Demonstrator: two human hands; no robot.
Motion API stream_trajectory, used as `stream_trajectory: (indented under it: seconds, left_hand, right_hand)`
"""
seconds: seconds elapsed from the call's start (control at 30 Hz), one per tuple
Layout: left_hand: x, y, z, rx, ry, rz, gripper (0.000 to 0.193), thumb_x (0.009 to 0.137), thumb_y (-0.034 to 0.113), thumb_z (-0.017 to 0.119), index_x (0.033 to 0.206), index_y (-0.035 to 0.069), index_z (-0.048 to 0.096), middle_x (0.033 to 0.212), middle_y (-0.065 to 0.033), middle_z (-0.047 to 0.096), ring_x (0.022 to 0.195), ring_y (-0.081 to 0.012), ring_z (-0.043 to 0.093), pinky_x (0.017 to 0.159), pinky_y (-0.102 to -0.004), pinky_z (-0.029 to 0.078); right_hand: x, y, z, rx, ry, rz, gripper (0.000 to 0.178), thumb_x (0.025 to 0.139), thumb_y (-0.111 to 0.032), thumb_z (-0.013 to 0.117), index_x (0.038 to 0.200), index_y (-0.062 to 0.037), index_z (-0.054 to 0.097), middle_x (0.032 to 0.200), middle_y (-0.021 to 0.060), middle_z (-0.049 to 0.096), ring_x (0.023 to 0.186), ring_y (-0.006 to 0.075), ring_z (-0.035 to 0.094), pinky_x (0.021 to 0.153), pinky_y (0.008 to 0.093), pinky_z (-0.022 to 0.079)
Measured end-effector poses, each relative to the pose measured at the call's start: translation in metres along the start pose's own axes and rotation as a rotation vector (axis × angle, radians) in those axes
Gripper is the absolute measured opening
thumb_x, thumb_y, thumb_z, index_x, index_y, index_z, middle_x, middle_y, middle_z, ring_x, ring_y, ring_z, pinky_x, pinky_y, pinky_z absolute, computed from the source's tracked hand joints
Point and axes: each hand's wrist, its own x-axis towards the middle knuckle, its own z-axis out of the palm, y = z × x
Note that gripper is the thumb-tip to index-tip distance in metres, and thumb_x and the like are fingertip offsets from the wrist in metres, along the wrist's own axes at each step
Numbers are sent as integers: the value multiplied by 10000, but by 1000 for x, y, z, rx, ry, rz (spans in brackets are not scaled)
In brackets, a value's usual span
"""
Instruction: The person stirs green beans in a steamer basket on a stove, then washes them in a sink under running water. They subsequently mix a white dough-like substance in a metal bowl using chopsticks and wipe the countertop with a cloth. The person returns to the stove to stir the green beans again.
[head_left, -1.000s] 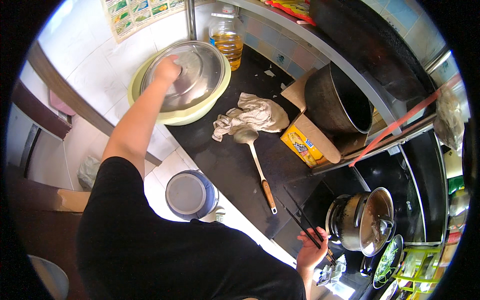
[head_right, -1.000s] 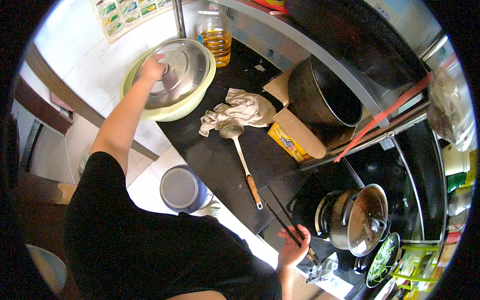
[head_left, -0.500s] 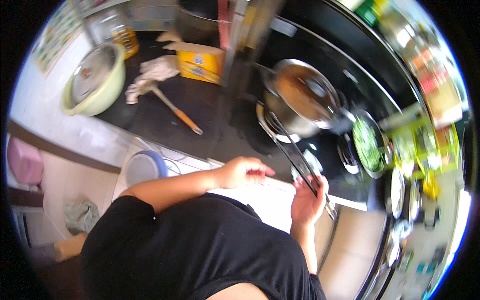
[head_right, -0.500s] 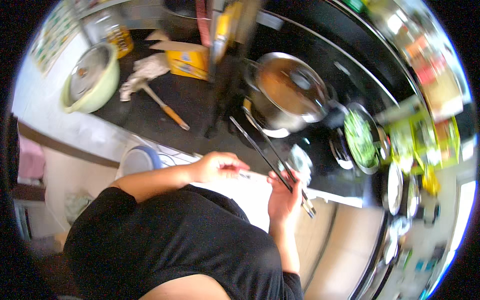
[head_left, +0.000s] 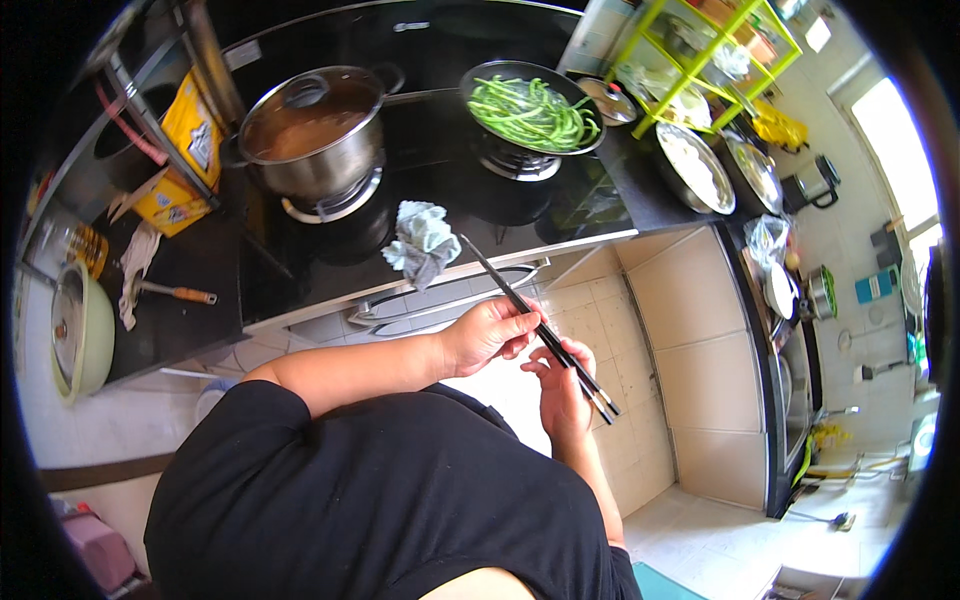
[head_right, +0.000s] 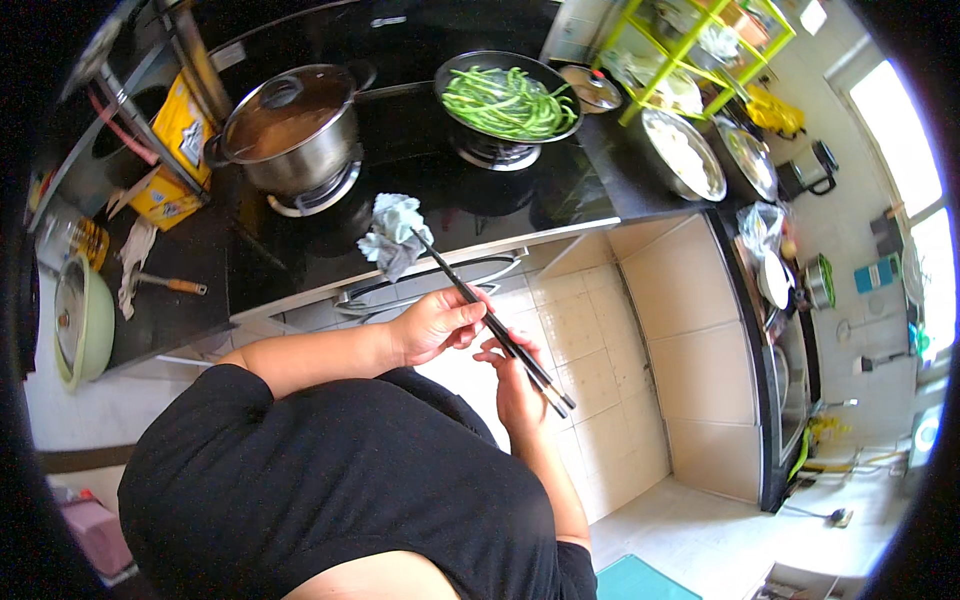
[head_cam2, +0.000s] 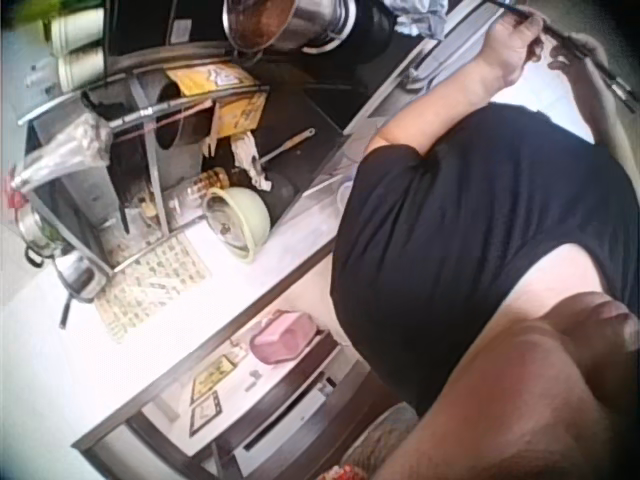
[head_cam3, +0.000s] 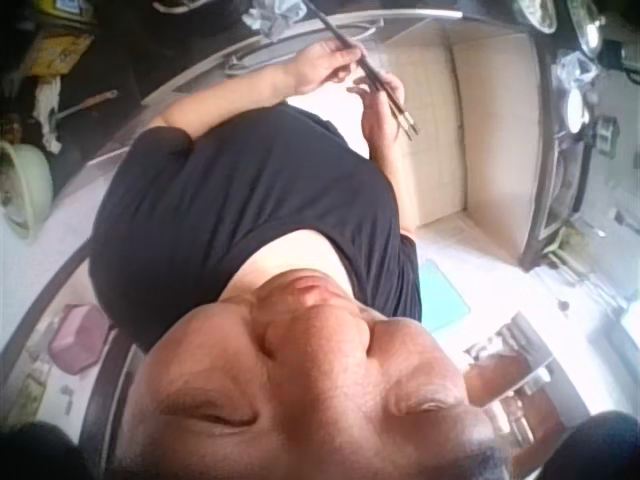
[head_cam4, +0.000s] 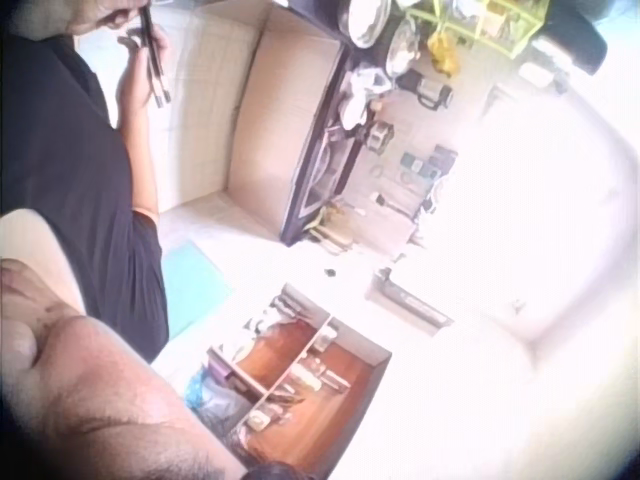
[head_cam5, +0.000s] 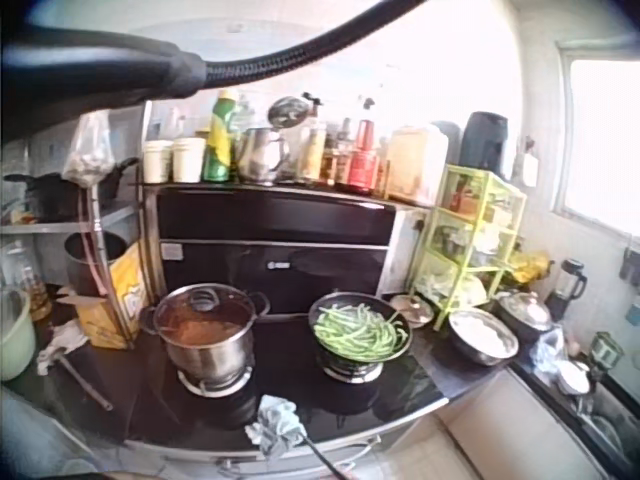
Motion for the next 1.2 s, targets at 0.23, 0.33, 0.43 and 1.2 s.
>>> stream_trajectory:
  seconds: [0.23, 0.33, 0.43, 1.2]
  left_hand:
    - [84, -32, 10, 15, -50, -239, 148, 877, 223, 575, 929, 85, 577, 654, 8, 500, 566, -90, 447, 509, -209, 356]
    - [119, -37, 5, 106, -104, -299, 224, 882, 301, 562, 923, 81, 564, 731, -2, 551, 612, -80, 481, 548, -211, 391]
    - [149, -23, -7, 342, -239, -341, 412, 878, 352, 559, 1145, 44, 498, 895, -42, 592, 712, -92, 513, 603, -223, 425]
    - [78, 54, -105, 328, 489, 88, 326, 935, 208, 441, 1209, 40, 493, 947, -42, 579, 775, -88, 515, 659, -209, 420]
  right_hand:
    - [-10, -14, -68, -98, 177, -124, 374, 905, -355, 488, 1162, -89, 435, 982, 136, 538, 823, 252, 553, 713, 396, 473]
    - [12, -30, -90, -215, 270, -161, 317, 937, -336, 421, 1050, -47, 491, 978, 135, 514, 754, 254, 564, 648, 383, 484]
    - [47, -50, -112, -295, 382, -162, 330, 955, -333, 357, 977, -41, 508, 932, 131, 506, 709, 253, 563, 616, 369, 486]
    - [418, -74, -98, -1114, -766, -200, 86, 814, -22, 571, 888, -4, 611, 780, 87, 635, 731, 160, 614, 655, 269, 480]
